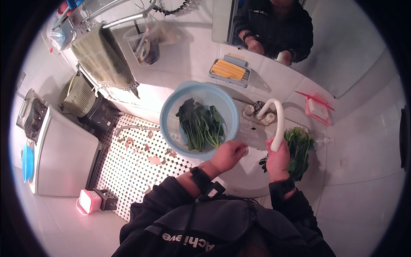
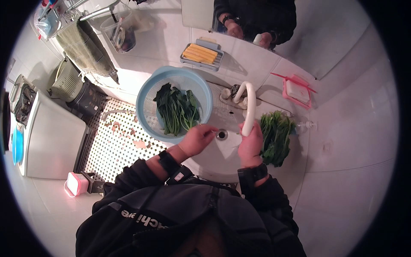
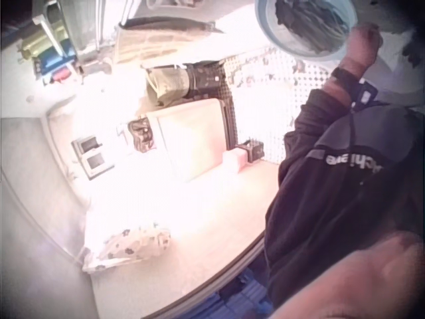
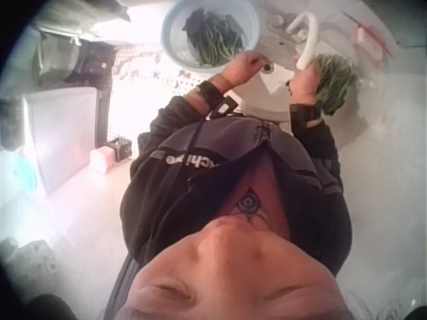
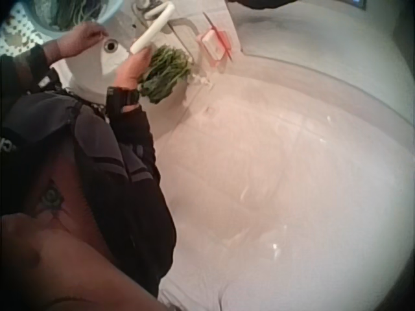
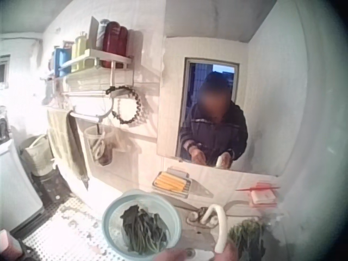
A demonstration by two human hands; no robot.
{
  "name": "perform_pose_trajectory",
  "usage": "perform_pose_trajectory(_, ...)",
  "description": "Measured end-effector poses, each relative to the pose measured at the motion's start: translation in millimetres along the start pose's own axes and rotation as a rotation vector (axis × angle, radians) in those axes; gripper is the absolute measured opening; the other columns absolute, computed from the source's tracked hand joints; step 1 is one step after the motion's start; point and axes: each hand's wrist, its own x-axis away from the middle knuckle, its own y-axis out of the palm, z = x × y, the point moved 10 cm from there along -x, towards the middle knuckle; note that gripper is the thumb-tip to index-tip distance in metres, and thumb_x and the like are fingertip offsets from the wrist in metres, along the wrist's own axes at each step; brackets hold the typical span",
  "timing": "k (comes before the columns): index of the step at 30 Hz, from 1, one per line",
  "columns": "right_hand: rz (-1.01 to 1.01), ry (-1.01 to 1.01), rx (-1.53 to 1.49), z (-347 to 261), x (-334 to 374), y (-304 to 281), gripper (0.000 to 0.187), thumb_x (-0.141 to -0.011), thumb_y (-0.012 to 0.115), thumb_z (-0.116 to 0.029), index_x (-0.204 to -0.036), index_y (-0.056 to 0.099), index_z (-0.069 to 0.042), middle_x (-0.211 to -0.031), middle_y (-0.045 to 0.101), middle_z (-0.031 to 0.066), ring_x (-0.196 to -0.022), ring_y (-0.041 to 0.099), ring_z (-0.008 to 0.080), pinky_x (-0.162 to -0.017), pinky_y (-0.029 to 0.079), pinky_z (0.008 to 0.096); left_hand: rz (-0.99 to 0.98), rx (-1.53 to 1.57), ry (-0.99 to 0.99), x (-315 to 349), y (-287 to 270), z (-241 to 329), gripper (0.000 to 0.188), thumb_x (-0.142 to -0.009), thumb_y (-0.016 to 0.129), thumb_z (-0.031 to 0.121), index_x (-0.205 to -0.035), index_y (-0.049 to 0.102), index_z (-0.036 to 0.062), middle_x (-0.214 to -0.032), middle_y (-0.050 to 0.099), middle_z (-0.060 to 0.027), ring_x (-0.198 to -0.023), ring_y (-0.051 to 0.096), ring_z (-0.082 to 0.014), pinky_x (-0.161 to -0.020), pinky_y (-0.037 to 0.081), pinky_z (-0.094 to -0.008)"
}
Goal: The person stands at a kitchen sink and washes leafy green vegetables under running water. They handle the greens by hand, rinsing them and placing them into a blue colander. The person repeats this process for multiple bunches of greens throughout the clip.
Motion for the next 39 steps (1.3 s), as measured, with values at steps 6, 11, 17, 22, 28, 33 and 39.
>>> perform_pose_trajectory(6,0.074,0.19,-0.256,35,10,7,0.025,-0.087,0.046,-0.031,-0.086,0.052,-0.007,-0.073,0.054,0.0037,-0.074,0.054,0.0168,-0.066,0.042,0.0289,-0.152,-0.464,-0.378,-1,-36,-69,0.027,-0.082,0.051,0.027,-0.092,0.061,0.0043,-0.085,0.061,-0.0178,-0.081,0.059,-0.0327,-0.071,0.047,-0.0387)
perform_pose_trajectory(11,0.175,0.387,-0.174,79,21,-14,0.019,-0.087,0.048,-0.028,-0.087,0.052,-0.009,-0.078,0.055,0.0029,-0.079,0.055,0.0177,-0.068,0.043,0.0296,-0.165,-0.285,-0.392,-6,-41,-93,0.026,-0.081,0.052,0.026,-0.09,0.061,0.0036,-0.083,0.061,-0.0177,-0.079,0.06,-0.0317,-0.069,0.047,-0.0382)
perform_pose_trajectory(17,-0.357,0.151,0.196,82,41,54,0.032,-0.085,0.051,-0.004,-0.116,0.049,-0.009,-0.096,0.055,0.0035,-0.088,0.055,0.0144,-0.076,0.045,0.0243,0.07,0.021,-0.058,-11,-38,-18,0.017,-0.08,0.056,0.016,-0.088,0.059,0.0008,-0.076,0.061,-0.0147,-0.07,0.061,-0.0296,-0.064,0.047,-0.035)
perform_pose_trajectory(22,-0.391,-0.096,0.215,49,44,73,0.041,-0.088,0.052,-0.006,-0.127,0.042,-0.005,-0.111,0.052,0.0044,-0.095,0.052,0.0111,-0.083,0.044,0.0252,-0.021,0.12,0.101,1,-16,20,0.031,-0.082,0.058,0.017,-0.108,0.051,0.0027,-0.079,0.06,-0.0121,-0.07,0.059,-0.0262,-0.064,0.047,-0.0335)
perform_pose_trajectory(28,-0.401,-0.025,0.23,43,45,77,0.035,-0.089,0.053,-0.016,-0.12,0.047,-0.003,-0.091,0.055,0.0008,-0.074,0.051,0.0065,-0.067,0.042,0.0187,0.118,-0.111,0.254,4,-34,17,0.038,-0.077,0.063,0.018,-0.11,0.051,0.0047,-0.109,0.05,-0.0177,-0.099,0.05,-0.0326,-0.084,0.04,-0.0382)
perform_pose_trajectory(33,-0.451,-0.101,0.17,24,48,112,0.026,-0.084,0.058,-0.007,-0.109,0.051,-0.002,-0.083,0.055,-0.0012,-0.073,0.052,0.0053,-0.062,0.041,0.0173,0.298,-0.151,0.348,4,-65,24,0.035,-0.073,0.068,0.015,-0.102,0.053,0.0042,-0.112,0.049,-0.0175,-0.104,0.048,-0.0343,-0.089,0.039,-0.0387)
perform_pose_trajectory(39,-0.473,-0.218,0.275,-19,52,138,0.025,-0.082,0.061,-0.006,-0.105,0.053,0.001,-0.084,0.057,-0.0011,-0.073,0.051,0.0037,-0.063,0.042,0.0175,0.149,0.183,0.185,-13,-72,35,0.022,-0.08,0.061,0.015,-0.096,0.052,0.0024,-0.091,0.059,-0.0142,-0.083,0.058,-0.0287,-0.075,0.046,-0.0336)
